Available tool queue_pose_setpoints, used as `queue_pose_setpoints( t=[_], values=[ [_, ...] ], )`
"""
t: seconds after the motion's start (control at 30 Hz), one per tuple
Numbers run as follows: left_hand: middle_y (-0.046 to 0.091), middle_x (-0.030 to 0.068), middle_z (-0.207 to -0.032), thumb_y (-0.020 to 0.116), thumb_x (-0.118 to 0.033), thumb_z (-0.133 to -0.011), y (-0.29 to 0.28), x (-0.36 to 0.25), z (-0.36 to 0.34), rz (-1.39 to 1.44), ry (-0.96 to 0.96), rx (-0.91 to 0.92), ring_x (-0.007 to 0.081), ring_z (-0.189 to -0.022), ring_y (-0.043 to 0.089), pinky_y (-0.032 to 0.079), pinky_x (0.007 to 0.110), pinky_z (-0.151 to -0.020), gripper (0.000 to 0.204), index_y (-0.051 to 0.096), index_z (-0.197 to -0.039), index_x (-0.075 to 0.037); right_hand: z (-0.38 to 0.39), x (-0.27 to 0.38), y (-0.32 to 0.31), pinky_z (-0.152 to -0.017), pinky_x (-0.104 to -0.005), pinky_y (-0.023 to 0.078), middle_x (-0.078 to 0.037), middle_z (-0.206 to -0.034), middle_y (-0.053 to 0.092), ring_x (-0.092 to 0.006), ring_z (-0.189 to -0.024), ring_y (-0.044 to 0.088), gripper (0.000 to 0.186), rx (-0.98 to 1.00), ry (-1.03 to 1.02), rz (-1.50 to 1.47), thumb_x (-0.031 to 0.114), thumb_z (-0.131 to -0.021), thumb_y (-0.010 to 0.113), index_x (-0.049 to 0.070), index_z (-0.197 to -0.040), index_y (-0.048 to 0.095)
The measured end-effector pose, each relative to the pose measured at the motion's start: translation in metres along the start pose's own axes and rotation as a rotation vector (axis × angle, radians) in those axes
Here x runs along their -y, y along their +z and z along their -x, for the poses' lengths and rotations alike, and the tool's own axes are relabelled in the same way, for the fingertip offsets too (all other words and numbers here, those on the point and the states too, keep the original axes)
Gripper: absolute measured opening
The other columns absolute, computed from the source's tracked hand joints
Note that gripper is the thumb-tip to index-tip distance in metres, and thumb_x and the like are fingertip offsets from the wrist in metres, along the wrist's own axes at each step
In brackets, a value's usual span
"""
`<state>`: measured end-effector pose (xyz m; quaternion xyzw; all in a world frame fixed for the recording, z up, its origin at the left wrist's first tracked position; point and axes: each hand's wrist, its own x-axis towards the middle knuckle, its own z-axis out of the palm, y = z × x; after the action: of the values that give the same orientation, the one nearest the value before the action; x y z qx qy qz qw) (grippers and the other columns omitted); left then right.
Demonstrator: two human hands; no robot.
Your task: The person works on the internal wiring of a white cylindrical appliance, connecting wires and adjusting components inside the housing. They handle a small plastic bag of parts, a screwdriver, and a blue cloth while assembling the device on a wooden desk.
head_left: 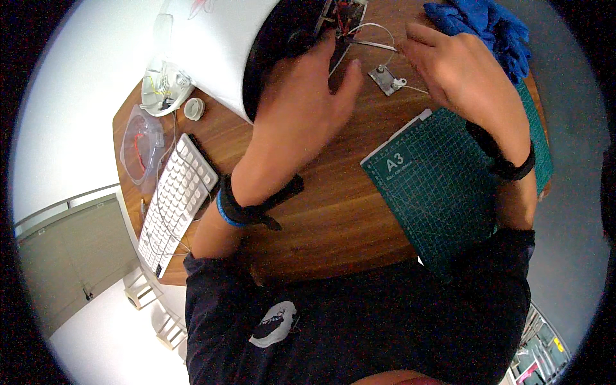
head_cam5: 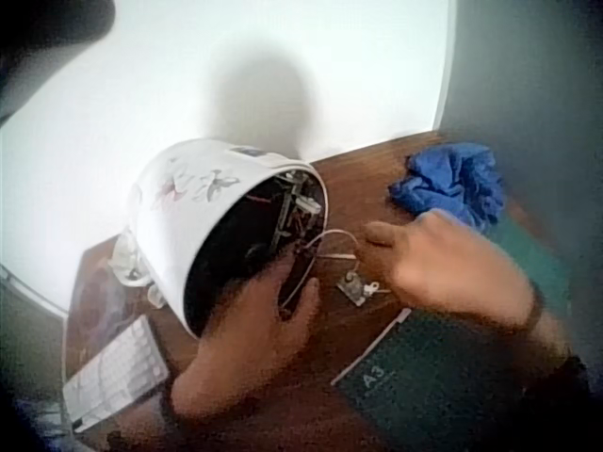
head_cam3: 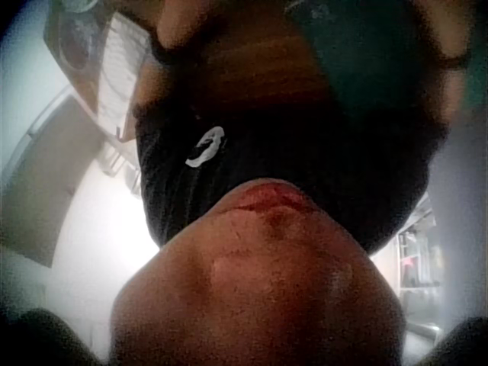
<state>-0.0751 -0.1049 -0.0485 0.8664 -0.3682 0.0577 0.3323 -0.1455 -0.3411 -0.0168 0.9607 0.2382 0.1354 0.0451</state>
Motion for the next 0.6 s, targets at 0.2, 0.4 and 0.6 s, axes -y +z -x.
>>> queue_pose_setpoints(
  t=[0.2,0.4,0.6],
  values=[
    [0.072,0.0295,-0.092,0.067,-0.029,-0.099,0.006,0.006,0.002,-0.005,0.055,-0.07,0.0484,-0.086,0.071,0.057,0.054,-0.078,0.037,0.068,-0.118,0.003,-0.003,0.009,-0.003,-0.067,-0.0468,0.055,-0.012,-0.102,0.062,-0.037,-0.081,0.069,0.027,-0.073,0.072,0.042,0.005,-0.087,0.065,0.003,-0.114,0.069],
    [0.072,0.0303,-0.093,0.066,-0.03,-0.099,-0.002,-0.004,0.002,0.001,-0.054,0.04,0.0489,-0.087,0.07,0.057,0.054,-0.079,0.039,0.068,-0.12,0.003,-0.005,0.014,-0.014,-0.068,-0.0429,0.056,-0.009,-0.102,0.064,-0.031,-0.085,0.07,0.03,-0.1,0.132,0.199,0.008,-0.088,0.064,0.009,-0.118,0.07],
    [0.071,0.03,-0.092,0.066,-0.03,-0.1,0.003,0.003,0.001,-0.007,0.037,-0.021,0.0494,-0.086,0.07,0.057,0.055,-0.077,0.037,0.068,-0.117,0.003,-0.001,0.014,-0.005,-0.067,-0.0445,0.058,-0.011,-0.104,0.069,-0.0343,-0.085,0.072,0.037,-0.081,0.109,0.179,0.008,-0.087,0.063,0.008,-0.124,0.068]
  ],
)
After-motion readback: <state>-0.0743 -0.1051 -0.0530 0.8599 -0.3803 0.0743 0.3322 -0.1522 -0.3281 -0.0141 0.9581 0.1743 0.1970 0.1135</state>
